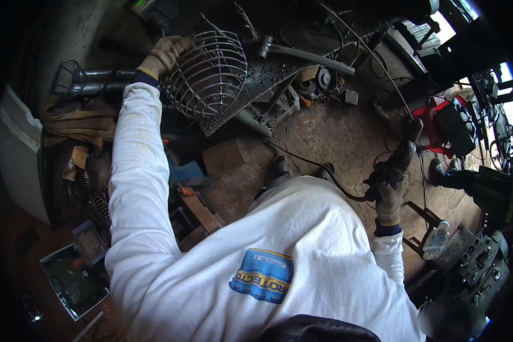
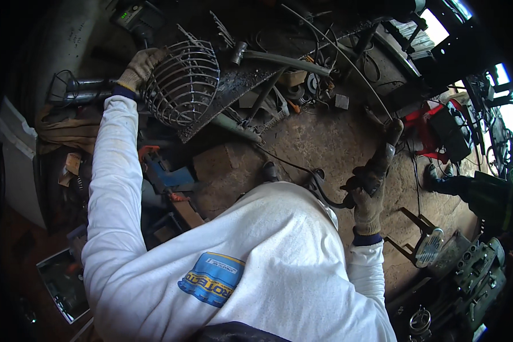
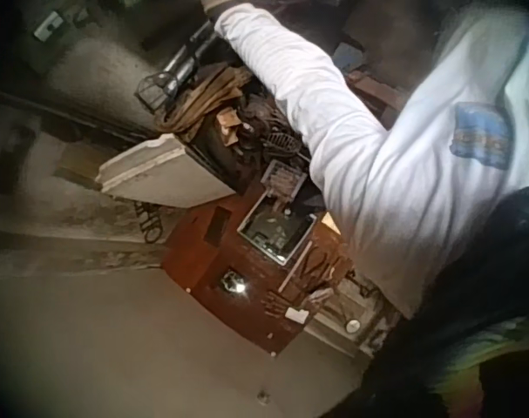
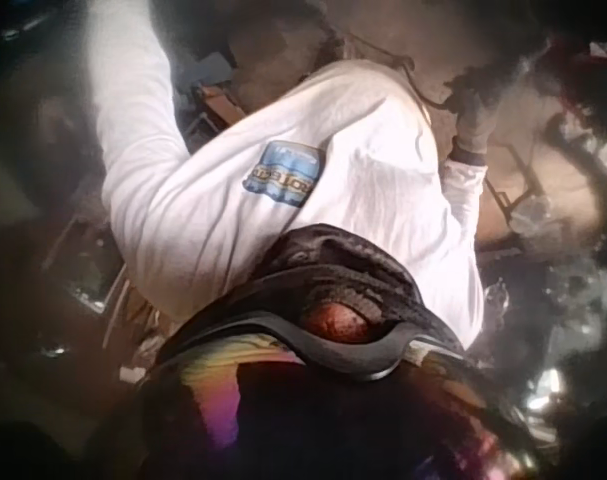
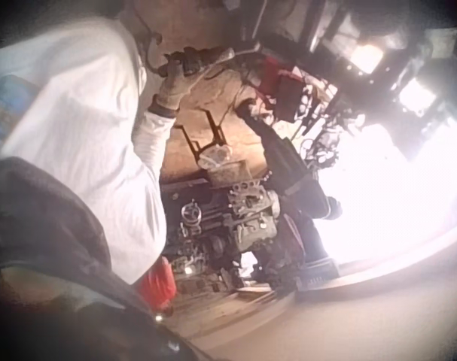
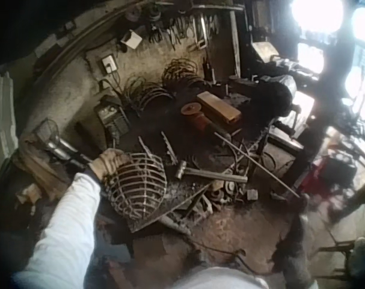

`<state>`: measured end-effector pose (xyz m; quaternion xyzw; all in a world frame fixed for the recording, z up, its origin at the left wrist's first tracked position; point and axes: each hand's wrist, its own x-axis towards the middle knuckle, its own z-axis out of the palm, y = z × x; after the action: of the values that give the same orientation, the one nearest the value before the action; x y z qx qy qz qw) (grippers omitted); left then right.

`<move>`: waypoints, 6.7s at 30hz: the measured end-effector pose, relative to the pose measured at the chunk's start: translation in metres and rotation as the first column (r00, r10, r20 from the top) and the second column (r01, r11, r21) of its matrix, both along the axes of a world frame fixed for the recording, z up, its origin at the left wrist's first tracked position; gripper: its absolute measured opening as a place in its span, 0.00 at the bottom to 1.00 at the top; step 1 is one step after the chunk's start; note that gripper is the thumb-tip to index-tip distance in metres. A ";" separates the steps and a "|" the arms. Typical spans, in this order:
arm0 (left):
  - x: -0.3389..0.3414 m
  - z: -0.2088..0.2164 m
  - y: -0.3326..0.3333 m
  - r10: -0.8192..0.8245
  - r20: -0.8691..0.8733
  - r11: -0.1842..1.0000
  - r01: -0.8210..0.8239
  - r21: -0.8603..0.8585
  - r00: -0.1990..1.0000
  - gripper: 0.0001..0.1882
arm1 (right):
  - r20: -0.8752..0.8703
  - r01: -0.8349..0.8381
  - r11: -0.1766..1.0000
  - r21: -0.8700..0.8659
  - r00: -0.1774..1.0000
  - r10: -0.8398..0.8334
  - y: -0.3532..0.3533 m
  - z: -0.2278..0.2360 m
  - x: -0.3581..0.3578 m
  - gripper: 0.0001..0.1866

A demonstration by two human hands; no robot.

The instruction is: The person welds a curved metal grid structure using a welding torch and metal rods, holding the grid by hand while wearing gloves.

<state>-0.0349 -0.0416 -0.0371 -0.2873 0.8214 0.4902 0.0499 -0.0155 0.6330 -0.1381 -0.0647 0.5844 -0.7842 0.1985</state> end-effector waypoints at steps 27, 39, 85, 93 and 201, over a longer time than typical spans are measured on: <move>0.080 0.104 0.135 -0.169 -0.272 0.637 -0.105 -0.764 0.947 0.18 | -0.081 0.023 0.986 0.167 0.997 -0.010 -0.044 0.024 0.017 0.49; 0.068 0.083 0.188 -0.166 -0.263 0.452 -0.163 -0.877 0.951 0.25 | -0.146 -0.035 0.933 0.358 0.985 0.093 -0.010 0.000 0.018 0.59; 0.112 0.040 0.061 0.029 -0.569 0.718 -0.413 -0.560 0.822 0.17 | -0.194 -0.053 0.856 0.514 0.965 0.176 -0.017 -0.001 0.027 0.62; 0.100 0.064 0.115 0.128 -0.385 0.575 -0.385 -0.722 0.914 0.25 | -0.229 -0.037 0.860 0.509 0.957 0.177 -0.016 0.001 0.029 0.59; 0.058 0.074 0.179 -0.076 -0.265 0.445 -0.205 -0.872 0.961 0.26 | -0.405 0.095 0.730 0.677 0.876 0.263 -0.031 0.016 0.030 0.64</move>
<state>0.0236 0.1375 0.0369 -0.2332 0.9427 0.0200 -0.2377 0.0147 0.6024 -0.1217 -0.2050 0.8559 -0.4652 0.0953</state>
